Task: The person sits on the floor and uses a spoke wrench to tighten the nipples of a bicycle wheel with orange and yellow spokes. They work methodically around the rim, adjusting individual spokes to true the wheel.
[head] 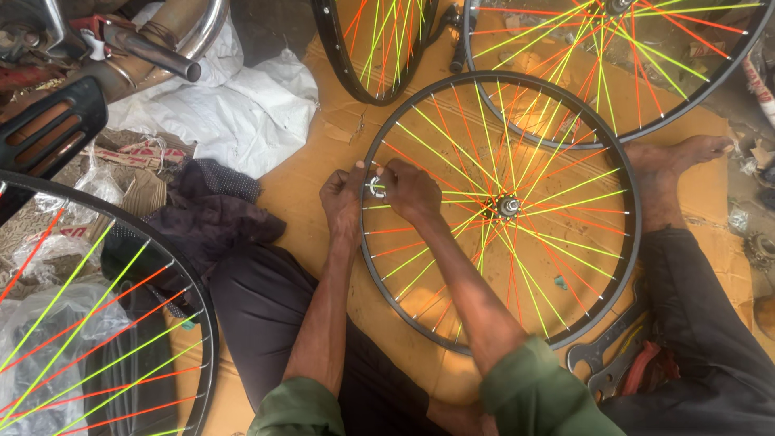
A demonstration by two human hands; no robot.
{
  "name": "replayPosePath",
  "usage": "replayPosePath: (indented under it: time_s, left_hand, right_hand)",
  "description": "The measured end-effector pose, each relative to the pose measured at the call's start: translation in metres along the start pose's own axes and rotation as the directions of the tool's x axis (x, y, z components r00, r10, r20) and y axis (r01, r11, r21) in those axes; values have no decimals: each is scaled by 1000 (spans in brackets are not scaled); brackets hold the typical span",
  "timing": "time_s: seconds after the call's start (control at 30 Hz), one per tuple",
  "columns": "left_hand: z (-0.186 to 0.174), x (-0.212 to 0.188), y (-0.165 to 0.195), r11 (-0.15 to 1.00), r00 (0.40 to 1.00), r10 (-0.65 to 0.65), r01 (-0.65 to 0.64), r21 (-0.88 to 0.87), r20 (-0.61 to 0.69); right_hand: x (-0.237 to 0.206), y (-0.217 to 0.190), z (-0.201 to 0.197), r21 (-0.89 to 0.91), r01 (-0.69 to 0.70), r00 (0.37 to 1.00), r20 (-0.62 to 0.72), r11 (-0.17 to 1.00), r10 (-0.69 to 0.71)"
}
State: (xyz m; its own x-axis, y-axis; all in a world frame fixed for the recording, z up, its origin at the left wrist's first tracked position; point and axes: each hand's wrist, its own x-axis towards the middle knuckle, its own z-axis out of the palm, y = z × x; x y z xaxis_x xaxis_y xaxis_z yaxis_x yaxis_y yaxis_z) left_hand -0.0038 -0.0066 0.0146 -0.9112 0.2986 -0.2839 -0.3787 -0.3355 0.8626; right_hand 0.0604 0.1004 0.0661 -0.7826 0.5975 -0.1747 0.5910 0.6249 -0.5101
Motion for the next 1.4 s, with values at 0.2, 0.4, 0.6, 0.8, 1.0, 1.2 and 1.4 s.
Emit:
replayPosePath:
  time_s: [0.2, 0.4, 0.6, 0.8, 1.0, 1.2, 1.4]
  left_hand:
    - [0, 0, -1, 1000, 999, 28, -27, -14, 40]
    - [1, 0, 2, 998, 999, 10, -7, -64, 53]
    - [0, 4, -3, 1000, 999, -3, 4, -29, 37]
    - [-4, 3, -8, 997, 996, 47, -43, -64, 76]
    - [-3, 5, -4, 998, 998, 21, -17, -58, 63]
    - [-4, 3, -7, 999, 999, -5, 8, -53, 50]
    - [-4, 8, -13, 1000, 999, 29, -28, -13, 36]
  right_hand:
    - [-8, 3, 0, 235, 114, 993, -47, 965, -106]
    - [-21, -7, 12, -136, 162, 949, -252, 977, -192]
    - [-13, -8, -3, -146, 87, 996, 16, 985, -86]
    - [-23, 6, -14, 244, 278, 960, -38, 929, -277]
    - [-28, 3, 5, -54, 409, 881, -237, 911, -410]
    - [-19, 14, -16, 222, 314, 949, -69, 923, -306]
    - [-7, -4, 0, 39, -46, 996, -77, 998, 49]
